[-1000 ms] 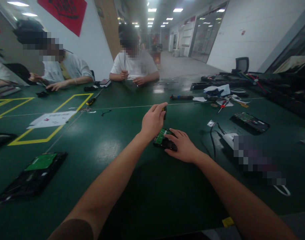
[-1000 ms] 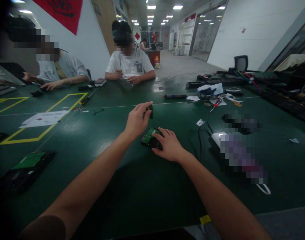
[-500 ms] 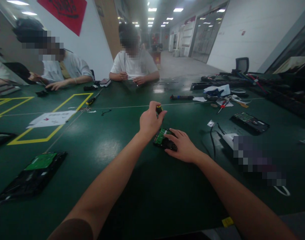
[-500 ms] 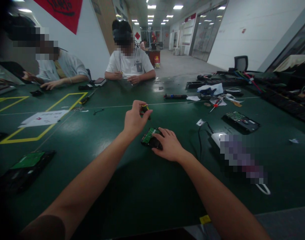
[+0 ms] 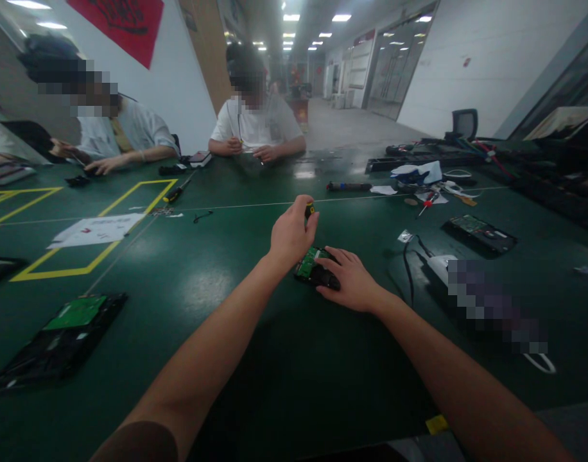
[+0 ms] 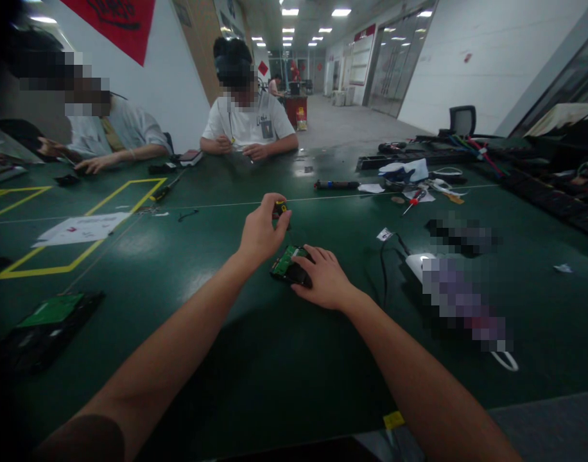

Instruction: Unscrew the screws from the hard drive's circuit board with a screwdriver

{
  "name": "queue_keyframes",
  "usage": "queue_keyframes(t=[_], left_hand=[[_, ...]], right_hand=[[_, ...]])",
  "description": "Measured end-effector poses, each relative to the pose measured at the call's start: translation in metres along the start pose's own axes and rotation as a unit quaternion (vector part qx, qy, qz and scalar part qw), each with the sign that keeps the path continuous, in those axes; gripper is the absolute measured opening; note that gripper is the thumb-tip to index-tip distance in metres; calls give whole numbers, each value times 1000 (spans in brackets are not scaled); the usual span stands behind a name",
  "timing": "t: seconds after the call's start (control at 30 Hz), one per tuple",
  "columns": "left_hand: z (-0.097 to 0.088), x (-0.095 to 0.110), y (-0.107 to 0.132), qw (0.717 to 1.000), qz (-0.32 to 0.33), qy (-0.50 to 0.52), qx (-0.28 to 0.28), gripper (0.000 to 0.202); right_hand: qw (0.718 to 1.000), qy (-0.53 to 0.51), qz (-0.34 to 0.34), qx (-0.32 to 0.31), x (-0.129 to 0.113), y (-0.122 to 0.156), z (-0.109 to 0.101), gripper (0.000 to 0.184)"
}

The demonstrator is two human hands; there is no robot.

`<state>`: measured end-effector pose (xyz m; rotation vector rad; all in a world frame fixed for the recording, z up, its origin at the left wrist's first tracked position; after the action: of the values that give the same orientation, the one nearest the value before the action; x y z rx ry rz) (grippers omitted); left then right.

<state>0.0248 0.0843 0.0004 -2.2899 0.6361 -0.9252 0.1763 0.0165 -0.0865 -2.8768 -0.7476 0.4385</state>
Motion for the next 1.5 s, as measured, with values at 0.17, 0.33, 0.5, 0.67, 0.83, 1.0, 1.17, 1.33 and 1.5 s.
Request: queue_keyframes(t=[0.17, 0.33, 0.5, 0.67, 0.83, 1.0, 1.17, 1.33, 1.5], left_hand=[[-5, 4, -2, 999, 24, -10, 19, 31], [-6, 2, -2, 1000, 14, -7, 12, 33], [-3, -2, -2, 1000, 6, -1, 9, 33], [1, -5, -1, 1000, -12, 7, 4, 32], [1, -7, -1, 1000, -14, 3, 10, 31], [1, -3, 0, 1000, -17, 4, -5, 31], [-4, 7, -1, 999, 33, -11, 12, 33], [-3, 5, -2, 1000, 20, -2, -2, 34], [1, 2, -2, 1000, -6, -9, -28, 36]], right_hand=[[1000, 2, -2, -3, -1, 0, 0, 66], [1000, 1, 2, -5, 0, 0, 0, 66], [1000, -2, -1, -6, 1, 0, 1, 67], [1000, -4, -2, -5, 1, 0, 0, 67], [1000, -1, -1, -5, 0, 0, -1, 67], [1000, -1, -4, -1, 0, 0, 0, 67], [1000, -2, 0, -4, 0, 0, 1, 67], [1000, -3, 1, -6, -1, 0, -1, 66], [1000, -1, -3, -4, 0, 0, 0, 66]])
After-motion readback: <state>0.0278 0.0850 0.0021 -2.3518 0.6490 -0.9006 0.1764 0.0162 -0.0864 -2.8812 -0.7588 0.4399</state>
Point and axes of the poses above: each hand's wrist, its own y-axis away from the middle knuckle, its own z-axis out of the palm, x = y × z, the point moved 6 cm from there along -y, towards the middle knuckle, and after that the axes turned 3 degrees about z, right-handed, at the moved point
